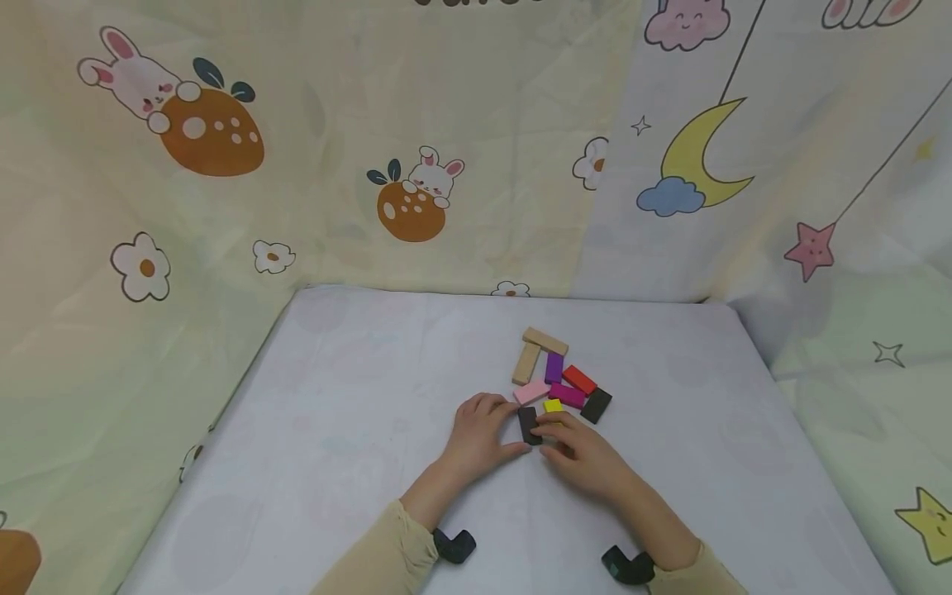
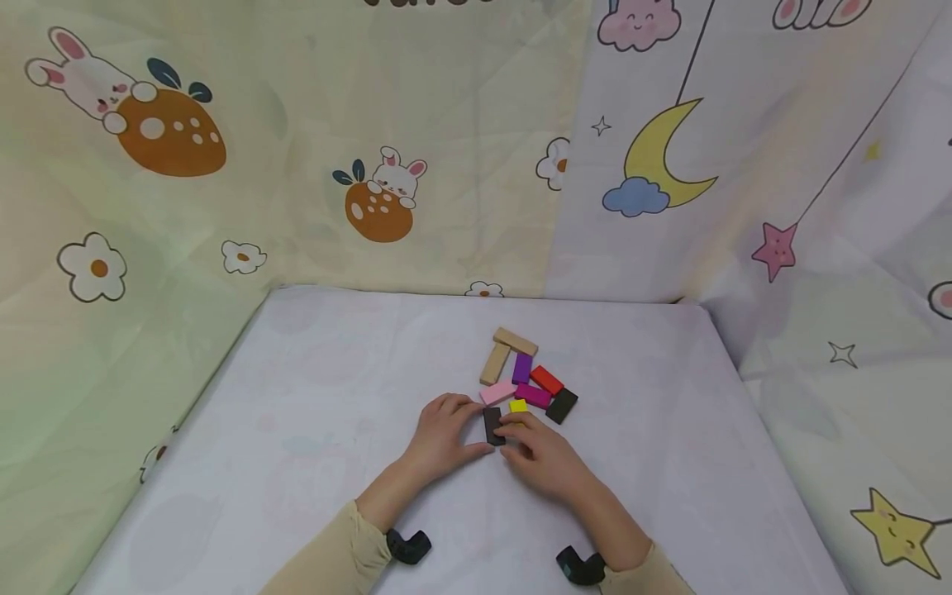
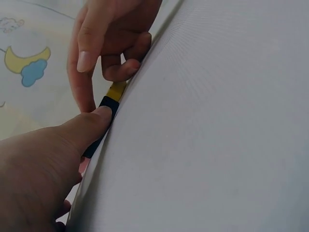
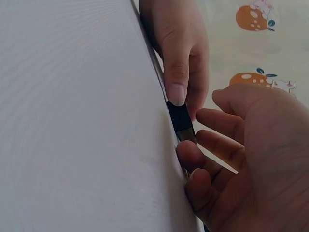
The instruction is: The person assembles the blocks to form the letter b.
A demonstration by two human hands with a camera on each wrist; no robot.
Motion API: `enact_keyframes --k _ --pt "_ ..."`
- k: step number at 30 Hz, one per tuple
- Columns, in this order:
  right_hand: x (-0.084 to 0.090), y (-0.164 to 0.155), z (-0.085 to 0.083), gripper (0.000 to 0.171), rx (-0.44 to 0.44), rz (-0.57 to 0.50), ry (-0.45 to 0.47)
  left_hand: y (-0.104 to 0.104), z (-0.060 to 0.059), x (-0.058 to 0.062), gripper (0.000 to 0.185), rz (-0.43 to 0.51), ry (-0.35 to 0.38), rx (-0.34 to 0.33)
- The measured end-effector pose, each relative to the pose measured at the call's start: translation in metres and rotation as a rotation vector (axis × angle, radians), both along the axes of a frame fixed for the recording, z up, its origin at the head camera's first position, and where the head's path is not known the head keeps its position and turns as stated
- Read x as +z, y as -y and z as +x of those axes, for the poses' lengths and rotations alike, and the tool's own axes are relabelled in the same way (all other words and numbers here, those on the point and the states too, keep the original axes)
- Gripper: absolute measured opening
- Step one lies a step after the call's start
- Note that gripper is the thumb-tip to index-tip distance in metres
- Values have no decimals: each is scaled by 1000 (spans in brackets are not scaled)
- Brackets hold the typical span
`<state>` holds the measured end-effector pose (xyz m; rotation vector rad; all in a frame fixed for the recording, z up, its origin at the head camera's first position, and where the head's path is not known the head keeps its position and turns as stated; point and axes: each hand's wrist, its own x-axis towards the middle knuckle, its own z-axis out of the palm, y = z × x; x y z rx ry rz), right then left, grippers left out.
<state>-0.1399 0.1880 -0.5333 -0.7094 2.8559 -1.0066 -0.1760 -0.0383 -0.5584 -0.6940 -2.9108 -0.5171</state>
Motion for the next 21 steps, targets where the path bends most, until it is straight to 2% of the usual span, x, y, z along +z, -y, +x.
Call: enact_keyframes --k 5,12,21 --pt "-5 -3 -3 33 8 -65 -8 1 -1 -2 68 25 -1 4" --pt "-10 -7 -6 32 16 -130 1 6 -2 0 67 44 -6 -33" --pt "-8 -8 -5 31 21 -125 -6 28 -2 3 65 60 38 -34"
